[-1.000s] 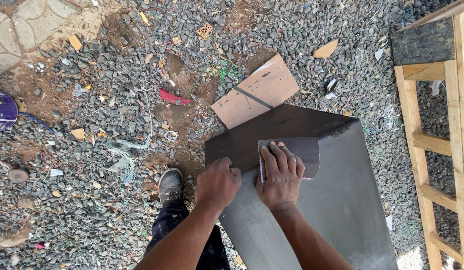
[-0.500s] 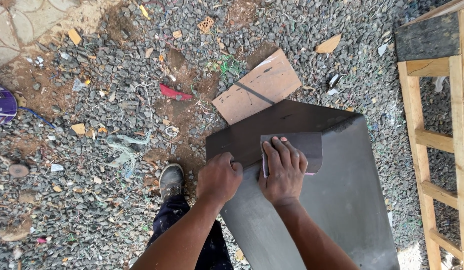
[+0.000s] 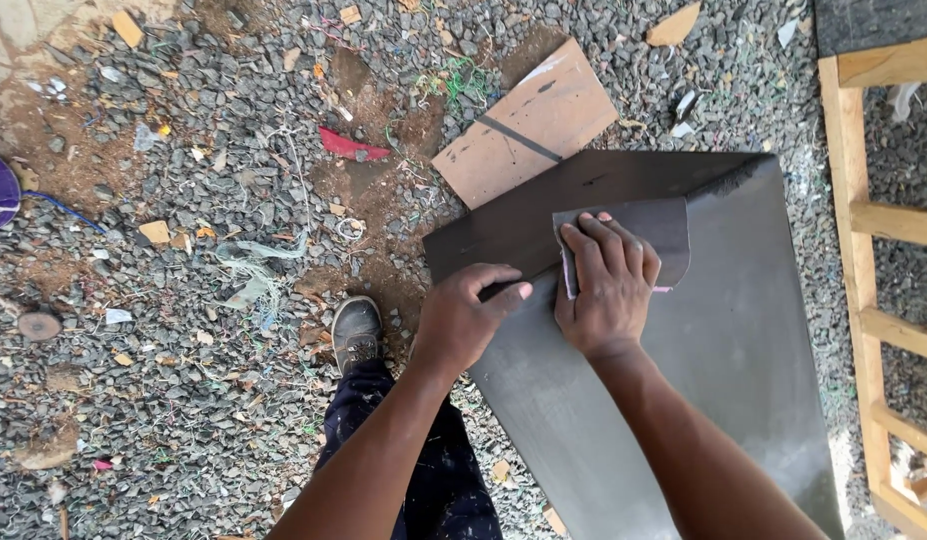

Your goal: The person uses a sanding block to smooth the surface and edges of a large, dark rectangular board. The board is positioned on a gravel ground, and the person works methodically along the edges and flat surfaces.

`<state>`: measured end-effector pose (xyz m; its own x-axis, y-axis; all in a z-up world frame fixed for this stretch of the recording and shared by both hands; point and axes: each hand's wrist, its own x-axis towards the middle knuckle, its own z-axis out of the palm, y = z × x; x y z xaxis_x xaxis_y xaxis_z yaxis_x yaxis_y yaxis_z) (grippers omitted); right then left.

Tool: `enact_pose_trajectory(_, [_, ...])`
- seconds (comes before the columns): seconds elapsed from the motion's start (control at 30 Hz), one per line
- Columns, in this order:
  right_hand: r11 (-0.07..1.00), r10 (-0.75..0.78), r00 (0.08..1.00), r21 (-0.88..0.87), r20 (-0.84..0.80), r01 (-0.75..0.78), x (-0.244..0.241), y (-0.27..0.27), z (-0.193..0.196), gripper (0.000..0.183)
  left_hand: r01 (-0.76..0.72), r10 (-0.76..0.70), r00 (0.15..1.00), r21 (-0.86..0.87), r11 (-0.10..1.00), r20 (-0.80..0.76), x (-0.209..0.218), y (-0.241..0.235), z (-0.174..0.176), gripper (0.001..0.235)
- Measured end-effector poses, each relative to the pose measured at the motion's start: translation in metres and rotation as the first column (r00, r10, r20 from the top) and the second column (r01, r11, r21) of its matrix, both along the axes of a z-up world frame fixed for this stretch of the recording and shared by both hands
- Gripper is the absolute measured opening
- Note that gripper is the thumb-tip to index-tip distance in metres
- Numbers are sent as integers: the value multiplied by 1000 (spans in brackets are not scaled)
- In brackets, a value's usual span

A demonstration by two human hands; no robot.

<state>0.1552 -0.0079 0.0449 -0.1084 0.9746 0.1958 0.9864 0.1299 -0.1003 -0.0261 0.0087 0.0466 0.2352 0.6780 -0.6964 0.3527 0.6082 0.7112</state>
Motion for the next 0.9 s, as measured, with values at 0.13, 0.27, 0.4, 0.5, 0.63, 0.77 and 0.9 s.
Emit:
enact_pose_trajectory(0.13, [1000,-10,1000,8,-18,10,-2,0,0,31,-174,167,964,12,985,206,-19,-21,-13,32])
enact_pose_trajectory(0.27, [999,2,999,-38,-35,-3,-4,-1,5,29,-89,74,932,27,996,355,-42,-32,-10,44])
enact_pose_trajectory(0.4, [997,-3,999,-76,-53,-1,-6,2,10,27,-59,71,888,-41,997,454,-52,-41,-24,54])
enact_pose_trajectory(0.5, [992,27,991,-116,-133,-43,-1,8,24,20,-59,59,921,-10,998,384,-48,-36,-12,51])
enact_pose_trajectory(0.63, [960,-257,917,-190,-303,206,-33,-1,111,22,-148,134,964,44,988,230,-28,-42,-13,40])
enact_pose_trajectory(0.77, [808,-585,715,-351,-382,474,-40,-33,128,32,-230,221,965,52,972,141,-20,-40,-9,28])
enact_pose_trajectory(0.9, [403,-897,389,-749,-210,526,-49,-62,66,31,-276,290,934,-95,957,210,-29,-36,-1,32])
